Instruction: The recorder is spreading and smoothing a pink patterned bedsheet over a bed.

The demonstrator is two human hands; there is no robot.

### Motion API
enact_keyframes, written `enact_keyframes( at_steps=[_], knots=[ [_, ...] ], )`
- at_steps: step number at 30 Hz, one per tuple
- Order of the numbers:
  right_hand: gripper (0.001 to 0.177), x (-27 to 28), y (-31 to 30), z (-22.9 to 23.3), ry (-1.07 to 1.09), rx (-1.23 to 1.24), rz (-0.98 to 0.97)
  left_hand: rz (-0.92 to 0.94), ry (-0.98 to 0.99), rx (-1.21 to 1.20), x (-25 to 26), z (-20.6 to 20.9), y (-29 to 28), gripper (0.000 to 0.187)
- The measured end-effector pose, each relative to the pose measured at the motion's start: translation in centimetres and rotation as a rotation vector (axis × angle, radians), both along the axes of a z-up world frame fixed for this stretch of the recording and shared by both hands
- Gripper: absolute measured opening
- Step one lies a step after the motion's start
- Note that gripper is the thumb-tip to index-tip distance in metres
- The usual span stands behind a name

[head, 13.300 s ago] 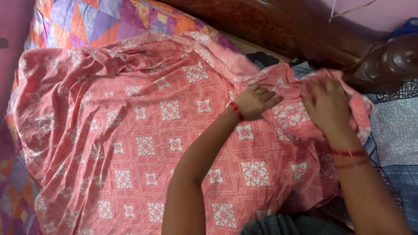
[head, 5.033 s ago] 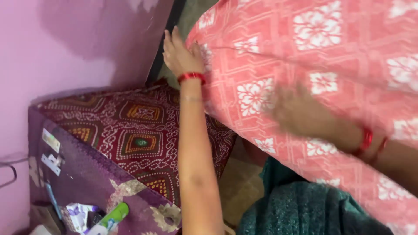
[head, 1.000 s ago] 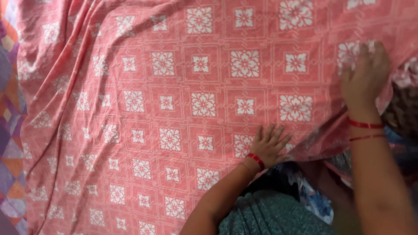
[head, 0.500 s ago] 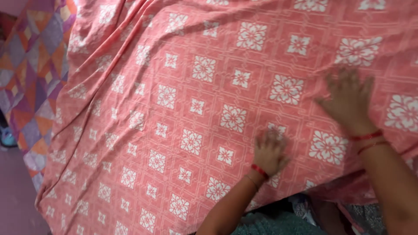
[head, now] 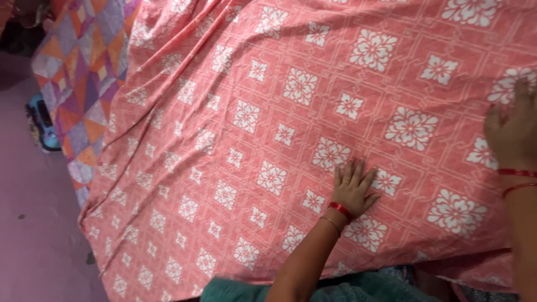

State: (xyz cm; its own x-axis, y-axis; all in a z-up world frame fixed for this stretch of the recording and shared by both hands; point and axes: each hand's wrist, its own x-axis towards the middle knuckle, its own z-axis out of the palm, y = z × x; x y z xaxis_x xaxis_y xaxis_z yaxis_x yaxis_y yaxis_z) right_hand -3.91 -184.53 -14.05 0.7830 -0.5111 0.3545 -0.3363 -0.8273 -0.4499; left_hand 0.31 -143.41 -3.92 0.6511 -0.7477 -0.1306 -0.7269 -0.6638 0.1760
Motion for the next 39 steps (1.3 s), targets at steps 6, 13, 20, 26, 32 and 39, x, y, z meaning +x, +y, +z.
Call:
enact_keyframes(
  at_steps=[6,13,20,26,32,39],
  knots=[
    [0.051,-1.6,-3.3,-11.9,0.052,0.5,-0.117,0.041,-0.011,-0.013,3.0,0.3,0.5,0.087],
    [0.039,1.5,2.0,7.6,0.039,-0.38,-0.07,0.028,0.005,-0.01,3.1,0.0,-0.1,0.086],
    [0.049,0.1,13.3,6.7,0.178,-0.054,-0.32,-0.227,-0.037,0.042,7.2,0.9,0.1,0.09],
    [0.064,0.0,21.1,10.0,0.226,0.106,-0.422,-0.561,-0.029,0.082,17.6,0.9,-5.0,0.091],
    [0.066,-1.9,21.1,5.8,0.342,-0.059,-0.404,-0.611,-0.025,0.134,25.6,1.4,-15.0,0.085],
    [0.075,-0.9,21.1,6.4,0.417,-0.027,-0.449,-0.498,0.01,0.231,34.6,3.4,-28.5,0.092]
  ],
)
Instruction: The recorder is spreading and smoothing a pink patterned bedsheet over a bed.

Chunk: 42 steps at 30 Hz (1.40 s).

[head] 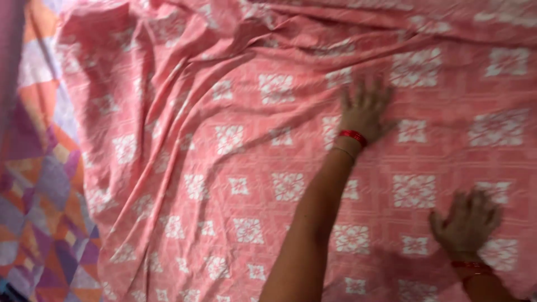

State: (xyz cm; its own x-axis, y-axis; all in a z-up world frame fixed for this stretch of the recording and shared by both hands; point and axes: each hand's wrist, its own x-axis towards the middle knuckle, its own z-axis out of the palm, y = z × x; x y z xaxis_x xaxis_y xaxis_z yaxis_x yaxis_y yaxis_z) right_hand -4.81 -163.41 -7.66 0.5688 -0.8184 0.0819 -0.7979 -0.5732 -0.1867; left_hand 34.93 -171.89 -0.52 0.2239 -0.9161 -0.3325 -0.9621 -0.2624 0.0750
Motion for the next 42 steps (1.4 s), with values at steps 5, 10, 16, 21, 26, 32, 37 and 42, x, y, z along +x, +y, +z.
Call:
enact_keyframes(
  at_steps=[5,10,16,21,26,32,37,42],
  knots=[
    [0.077,0.9,-0.6,1.3,-0.01,0.039,-0.033,0.189,0.026,-0.167,3.8,-2.2,-4.9,0.091],
    [0.077,1.5,-0.6,2.2,-0.014,0.1,-0.057,0.298,0.053,-0.322,4.0,-3.8,-4.5,0.083],
    [0.076,2.1,-1.8,1.7,-0.079,0.077,-0.022,0.303,0.088,-0.453,4.4,-4.1,-5.4,0.071],
    [0.074,1.7,-0.7,2.5,-0.026,0.132,-0.03,0.335,0.089,-0.415,4.2,-4.2,-4.2,0.065],
    [0.064,3.6,-2.5,1.6,0.143,0.145,0.063,0.386,0.074,-0.419,3.9,-5.0,-3.8,0.062],
    [0.045,25.7,-21.5,4.8,-0.045,0.028,0.583,0.448,0.115,-0.49,3.8,-4.7,-3.8,0.07],
    [0.041,41.9,-32.8,15.4,0.661,0.677,0.397,0.488,0.134,-0.432,3.8,-4.6,-4.2,0.073],
    [0.022,43.9,-37.9,6.6,-0.135,0.079,0.754,0.459,0.163,-0.469,4.1,-4.3,-4.3,0.075]
  ],
)
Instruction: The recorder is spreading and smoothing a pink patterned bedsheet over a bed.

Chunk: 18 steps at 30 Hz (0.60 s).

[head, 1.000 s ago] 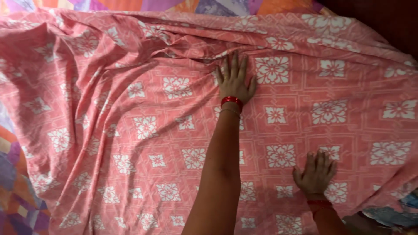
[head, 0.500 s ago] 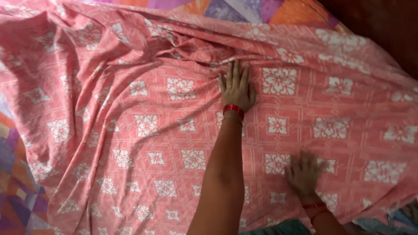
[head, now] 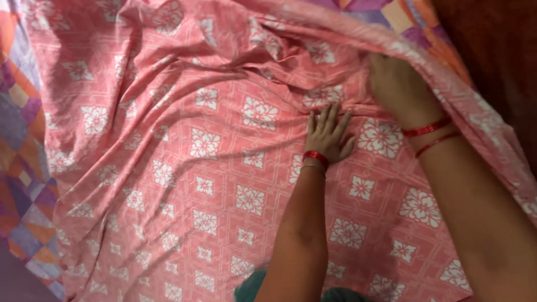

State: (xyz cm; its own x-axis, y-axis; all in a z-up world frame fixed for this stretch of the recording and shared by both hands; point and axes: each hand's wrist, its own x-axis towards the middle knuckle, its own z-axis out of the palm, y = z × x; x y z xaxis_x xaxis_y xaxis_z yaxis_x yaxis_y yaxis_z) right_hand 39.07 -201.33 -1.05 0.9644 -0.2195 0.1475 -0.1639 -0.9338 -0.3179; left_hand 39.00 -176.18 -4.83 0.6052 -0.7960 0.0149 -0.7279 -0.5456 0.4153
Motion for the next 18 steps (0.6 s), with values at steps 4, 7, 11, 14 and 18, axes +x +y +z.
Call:
enact_keyframes(
  at_steps=[4,7,11,14,18],
  knots=[
    [0.025,2.8,-1.8,0.9,0.13,-0.058,-0.029,0.01,0.011,0.08,-0.4,0.0,0.1,0.071],
    [0.028,5.6,-4.0,3.6,-0.032,-0.223,-0.047,-0.038,0.058,0.189,-0.3,-0.7,0.1,0.071],
    [0.03,9.2,-5.3,4.1,0.061,-0.167,-0.053,-0.061,0.102,0.146,0.0,0.0,0.1,0.071],
    [0.036,10.2,-5.2,2.5,0.154,-0.047,-0.072,-0.039,0.127,0.1,0.3,1.0,-0.4,0.072],
    [0.054,11.0,-4.0,2.1,0.134,0.118,-0.113,-0.019,0.186,0.116,0.2,0.3,-0.1,0.071]
  ],
)
